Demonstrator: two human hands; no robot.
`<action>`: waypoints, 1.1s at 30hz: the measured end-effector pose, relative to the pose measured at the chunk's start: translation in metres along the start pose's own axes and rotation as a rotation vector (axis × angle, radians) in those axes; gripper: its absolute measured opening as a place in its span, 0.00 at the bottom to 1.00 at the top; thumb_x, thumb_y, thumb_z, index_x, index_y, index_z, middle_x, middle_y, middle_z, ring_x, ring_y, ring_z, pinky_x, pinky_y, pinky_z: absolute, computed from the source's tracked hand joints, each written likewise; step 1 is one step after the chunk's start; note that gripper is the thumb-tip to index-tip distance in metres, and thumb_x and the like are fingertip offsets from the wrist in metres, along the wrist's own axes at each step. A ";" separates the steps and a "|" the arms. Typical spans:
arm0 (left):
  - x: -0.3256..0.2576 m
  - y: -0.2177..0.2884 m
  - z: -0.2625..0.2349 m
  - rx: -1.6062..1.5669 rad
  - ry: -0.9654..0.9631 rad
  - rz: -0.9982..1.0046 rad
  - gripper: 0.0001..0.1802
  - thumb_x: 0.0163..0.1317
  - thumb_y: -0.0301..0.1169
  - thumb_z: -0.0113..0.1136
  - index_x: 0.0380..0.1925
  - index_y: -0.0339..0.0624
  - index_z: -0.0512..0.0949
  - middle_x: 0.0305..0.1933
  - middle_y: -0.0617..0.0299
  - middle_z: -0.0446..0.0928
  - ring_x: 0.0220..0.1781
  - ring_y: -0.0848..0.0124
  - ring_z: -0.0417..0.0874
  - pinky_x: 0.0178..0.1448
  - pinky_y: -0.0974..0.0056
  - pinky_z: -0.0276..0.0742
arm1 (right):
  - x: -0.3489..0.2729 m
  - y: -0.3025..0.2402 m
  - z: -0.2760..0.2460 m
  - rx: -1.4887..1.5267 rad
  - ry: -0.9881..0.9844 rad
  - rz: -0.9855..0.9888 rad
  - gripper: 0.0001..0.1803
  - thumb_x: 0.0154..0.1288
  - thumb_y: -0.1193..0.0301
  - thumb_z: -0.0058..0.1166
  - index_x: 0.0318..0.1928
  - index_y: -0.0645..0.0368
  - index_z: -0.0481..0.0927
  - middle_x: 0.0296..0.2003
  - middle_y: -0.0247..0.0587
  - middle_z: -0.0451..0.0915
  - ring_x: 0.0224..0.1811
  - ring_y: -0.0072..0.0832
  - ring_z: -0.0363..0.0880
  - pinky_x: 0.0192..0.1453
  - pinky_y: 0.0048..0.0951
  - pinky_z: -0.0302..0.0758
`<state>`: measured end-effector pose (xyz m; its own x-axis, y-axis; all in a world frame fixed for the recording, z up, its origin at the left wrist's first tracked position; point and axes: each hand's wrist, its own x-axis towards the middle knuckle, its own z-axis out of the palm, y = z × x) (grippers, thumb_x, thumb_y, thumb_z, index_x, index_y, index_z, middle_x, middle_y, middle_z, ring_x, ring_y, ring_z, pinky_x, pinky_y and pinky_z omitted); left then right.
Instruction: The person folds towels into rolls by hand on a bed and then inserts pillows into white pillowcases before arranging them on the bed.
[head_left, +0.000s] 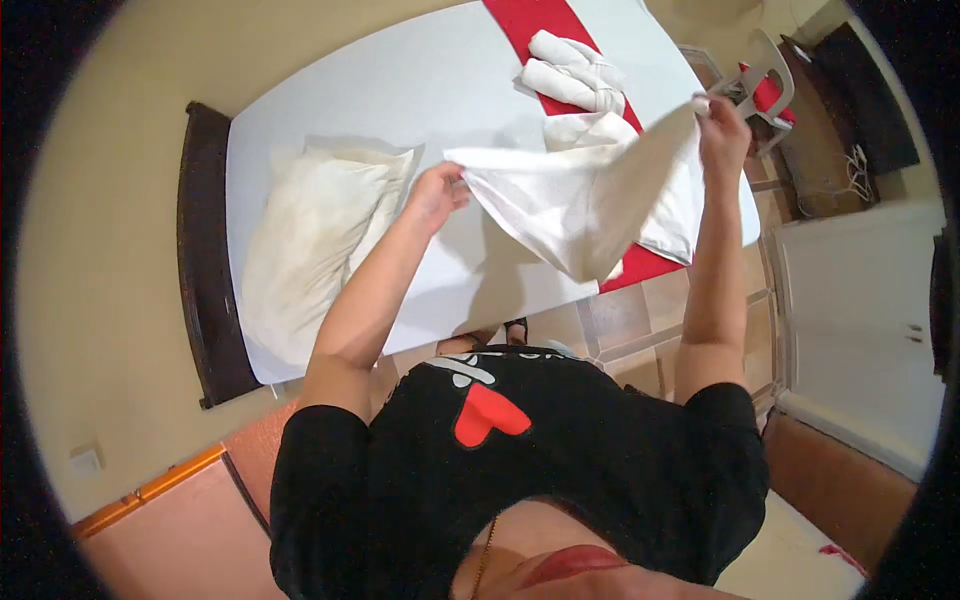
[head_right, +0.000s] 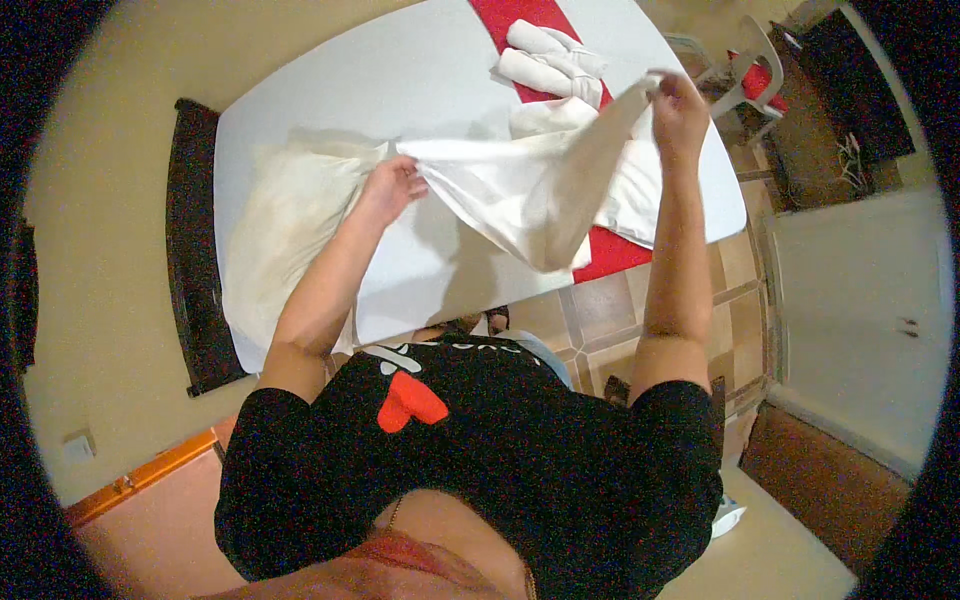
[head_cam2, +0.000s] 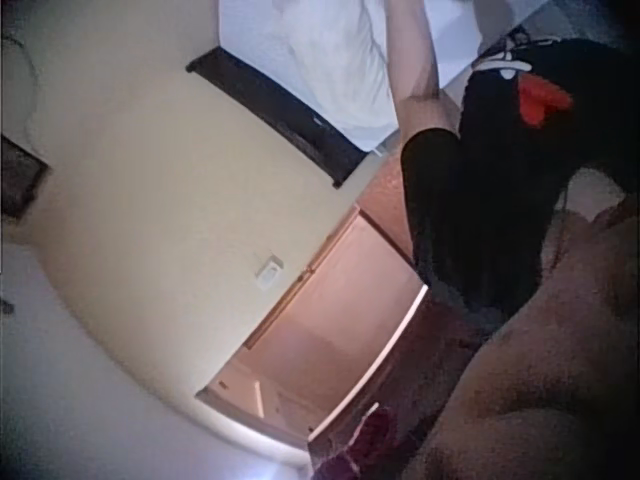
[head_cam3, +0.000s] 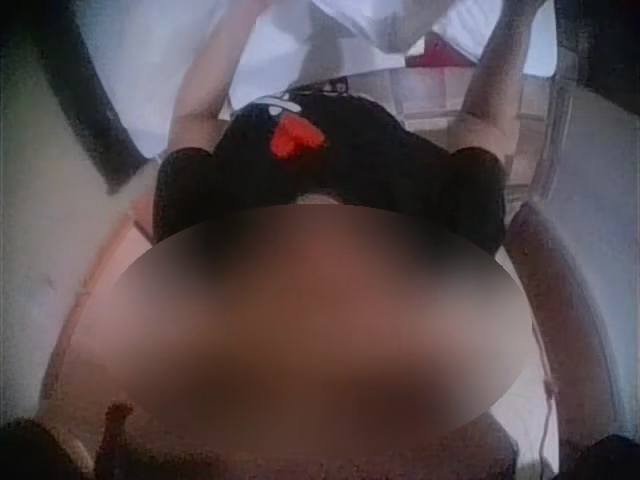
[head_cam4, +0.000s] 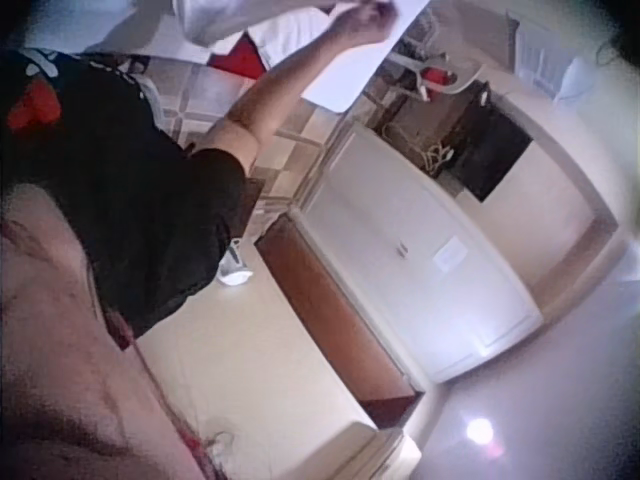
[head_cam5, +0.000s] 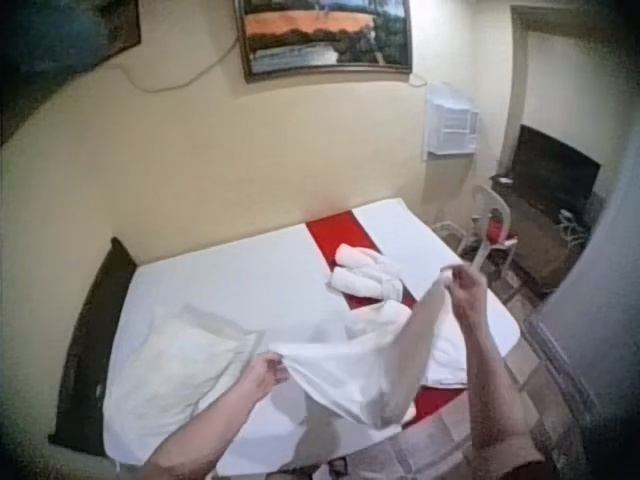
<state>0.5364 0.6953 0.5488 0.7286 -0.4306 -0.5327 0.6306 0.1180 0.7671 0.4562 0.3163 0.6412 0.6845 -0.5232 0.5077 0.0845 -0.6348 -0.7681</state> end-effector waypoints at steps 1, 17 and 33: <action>0.011 0.010 0.000 -0.030 -0.027 0.054 0.14 0.58 0.36 0.45 0.40 0.42 0.72 0.38 0.62 0.74 0.44 0.68 0.74 0.51 0.63 0.64 | 0.025 0.004 -0.014 0.100 0.122 -0.185 0.16 0.47 0.85 0.45 0.37 0.62 0.80 0.33 0.35 0.80 0.37 0.23 0.77 0.44 0.20 0.70; -0.045 0.087 0.109 0.528 -0.395 0.445 0.19 0.64 0.42 0.49 0.44 0.40 0.76 0.35 0.68 0.75 0.35 0.80 0.70 0.41 0.72 0.67 | -0.044 -0.099 0.079 0.234 -0.601 -0.268 0.33 0.46 0.64 0.68 0.53 0.65 0.72 0.44 0.47 0.77 0.47 0.32 0.75 0.54 0.31 0.70; -0.058 0.040 0.082 0.643 -0.036 0.893 0.05 0.57 0.28 0.56 0.30 0.39 0.73 0.29 0.69 0.70 0.31 0.81 0.68 0.33 0.72 0.66 | -0.043 -0.135 0.127 0.279 -0.915 0.100 0.22 0.59 0.55 0.54 0.33 0.65 0.78 0.19 0.36 0.73 0.18 0.18 0.70 0.21 0.20 0.66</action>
<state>0.4975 0.6521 0.6400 0.8381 -0.4493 0.3094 -0.3843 -0.0838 0.9194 0.5075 0.4964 0.6735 0.9877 0.1544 0.0245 0.0839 -0.3912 -0.9165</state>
